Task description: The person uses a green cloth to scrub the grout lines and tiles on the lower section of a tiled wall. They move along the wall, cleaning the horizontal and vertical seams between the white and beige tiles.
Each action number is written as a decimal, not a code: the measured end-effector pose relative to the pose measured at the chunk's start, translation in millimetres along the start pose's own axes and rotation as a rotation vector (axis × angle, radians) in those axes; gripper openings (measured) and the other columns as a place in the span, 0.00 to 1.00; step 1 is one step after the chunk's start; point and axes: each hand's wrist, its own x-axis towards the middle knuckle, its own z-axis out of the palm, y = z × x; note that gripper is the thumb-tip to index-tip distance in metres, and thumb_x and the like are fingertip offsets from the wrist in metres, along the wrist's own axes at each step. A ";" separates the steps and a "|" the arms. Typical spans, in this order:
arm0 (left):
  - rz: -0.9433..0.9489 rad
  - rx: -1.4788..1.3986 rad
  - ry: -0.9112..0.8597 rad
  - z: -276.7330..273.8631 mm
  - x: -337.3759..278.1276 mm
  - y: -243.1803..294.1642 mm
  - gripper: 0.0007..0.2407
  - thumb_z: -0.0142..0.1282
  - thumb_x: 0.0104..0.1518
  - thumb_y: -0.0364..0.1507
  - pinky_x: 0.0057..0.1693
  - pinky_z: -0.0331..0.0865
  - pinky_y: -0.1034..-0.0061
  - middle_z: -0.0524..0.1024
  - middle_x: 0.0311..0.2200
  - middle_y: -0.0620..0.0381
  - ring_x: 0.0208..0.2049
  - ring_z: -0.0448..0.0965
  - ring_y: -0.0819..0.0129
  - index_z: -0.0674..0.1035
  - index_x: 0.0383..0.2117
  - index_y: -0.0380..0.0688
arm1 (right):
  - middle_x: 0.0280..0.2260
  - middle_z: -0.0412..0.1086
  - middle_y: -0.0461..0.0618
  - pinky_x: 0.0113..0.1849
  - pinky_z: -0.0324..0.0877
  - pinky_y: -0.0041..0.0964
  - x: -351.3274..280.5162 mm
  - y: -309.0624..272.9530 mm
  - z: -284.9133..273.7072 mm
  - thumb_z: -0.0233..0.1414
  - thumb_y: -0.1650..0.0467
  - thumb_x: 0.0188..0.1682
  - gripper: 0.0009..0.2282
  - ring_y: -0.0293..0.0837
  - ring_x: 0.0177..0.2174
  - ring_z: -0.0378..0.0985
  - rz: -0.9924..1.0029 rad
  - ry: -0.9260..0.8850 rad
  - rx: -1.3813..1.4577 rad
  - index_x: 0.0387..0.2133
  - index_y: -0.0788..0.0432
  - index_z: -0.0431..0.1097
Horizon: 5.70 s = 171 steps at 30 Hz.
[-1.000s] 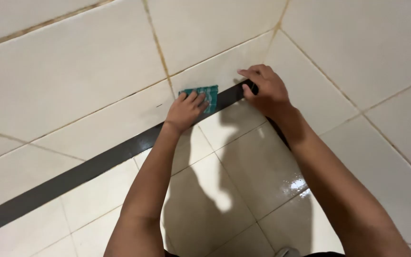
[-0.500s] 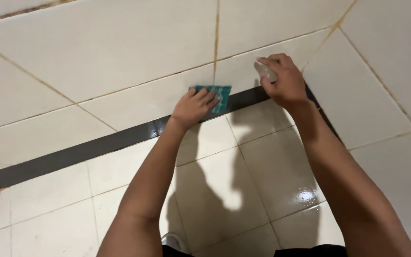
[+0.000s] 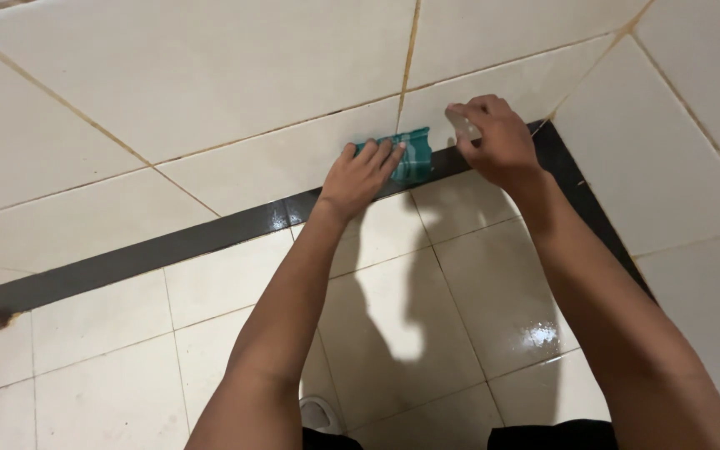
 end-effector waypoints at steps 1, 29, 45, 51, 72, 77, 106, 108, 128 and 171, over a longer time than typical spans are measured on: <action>0.003 -0.003 0.001 7.1 -2.0 0.1 0.25 0.51 0.60 0.28 0.52 0.64 0.67 0.71 0.58 0.56 0.52 0.70 0.63 0.68 0.68 0.45 | 0.48 0.70 0.56 0.44 0.72 0.47 -5.5 9.4 8.1 0.58 0.73 0.46 0.18 0.56 0.45 0.74 0.004 0.000 -0.002 0.52 0.53 0.75; -0.222 -0.142 0.320 -25.9 78.3 17.8 0.27 0.53 0.56 0.27 0.58 0.63 0.60 0.72 0.57 0.56 0.58 0.71 0.60 0.68 0.66 0.48 | 0.58 0.66 0.56 0.54 0.57 0.53 2.5 35.9 14.1 0.63 0.74 0.38 0.33 0.56 0.57 0.66 -0.096 0.143 -0.300 0.62 0.48 0.69; -0.253 -0.026 0.543 -83.7 73.5 -14.6 0.22 0.52 0.62 0.25 0.55 0.61 0.64 0.74 0.55 0.61 0.53 0.73 0.66 0.71 0.65 0.50 | 0.61 0.65 0.52 0.58 0.54 0.52 33.3 -4.3 -29.0 0.61 0.77 0.42 0.31 0.54 0.60 0.64 -0.255 0.349 -0.316 0.63 0.46 0.71; -0.175 0.065 0.339 -55.5 40.4 -8.4 0.24 0.52 0.58 0.27 0.57 0.64 0.64 0.75 0.53 0.61 0.52 0.73 0.66 0.71 0.64 0.49 | 0.55 0.67 0.52 0.54 0.54 0.54 18.3 3.9 -4.4 0.62 0.74 0.39 0.29 0.53 0.56 0.67 -0.267 0.047 -0.288 0.59 0.47 0.72; -0.276 0.048 0.468 -92.3 49.5 -14.7 0.26 0.53 0.62 0.25 0.55 0.62 0.66 0.72 0.57 0.62 0.54 0.72 0.68 0.66 0.69 0.51 | 0.59 0.67 0.50 0.54 0.52 0.51 37.8 -31.1 -42.0 0.60 0.77 0.43 0.28 0.52 0.57 0.66 -0.359 0.331 -0.350 0.60 0.47 0.74; -0.228 0.060 0.384 -65.3 43.9 -6.8 0.26 0.53 0.60 0.26 0.56 0.63 0.62 0.73 0.55 0.61 0.52 0.72 0.66 0.66 0.68 0.51 | 0.58 0.67 0.53 0.55 0.53 0.53 18.4 -1.5 -4.4 0.58 0.79 0.40 0.30 0.53 0.56 0.66 -0.282 0.267 -0.292 0.60 0.47 0.74; -0.040 -0.394 0.150 -50.9 76.1 41.4 0.30 0.54 0.52 0.21 0.62 0.63 0.63 0.67 0.64 0.49 0.63 0.67 0.55 0.64 0.66 0.45 | 0.55 0.71 0.50 0.48 0.58 0.49 -16.4 39.3 -11.7 0.60 0.75 0.43 0.23 0.50 0.54 0.70 -0.240 0.072 -0.225 0.55 0.50 0.75; -0.032 -0.496 0.100 -50.4 86.3 45.5 0.33 0.51 0.48 0.17 0.63 0.63 0.63 0.64 0.67 0.47 0.65 0.64 0.54 0.64 0.67 0.48 | 0.55 0.72 0.48 0.47 0.60 0.47 -20.5 39.8 -22.0 0.60 0.76 0.44 0.22 0.49 0.54 0.72 -0.221 0.128 -0.268 0.54 0.51 0.76; 0.074 -0.304 0.225 65.1 189.8 102.0 0.24 0.50 0.60 0.24 0.63 0.65 0.58 0.60 0.69 0.52 0.68 0.63 0.54 0.69 0.66 0.54 | 0.51 0.66 0.55 0.48 0.71 0.44 -99.9 72.2 -156.3 0.58 0.77 0.57 0.33 0.49 0.49 0.73 0.096 0.453 -0.291 0.71 0.52 0.46; 0.165 -0.082 -0.473 63.5 9.6 29.8 0.20 0.51 0.59 0.27 0.58 0.67 0.61 0.63 0.66 0.50 0.64 0.66 0.55 0.72 0.60 0.50 | 0.47 0.69 0.62 0.37 0.73 0.48 -73.9 42.2 -32.4 0.57 0.75 0.45 0.28 0.62 0.38 0.76 -0.149 0.052 -0.126 0.63 0.59 0.61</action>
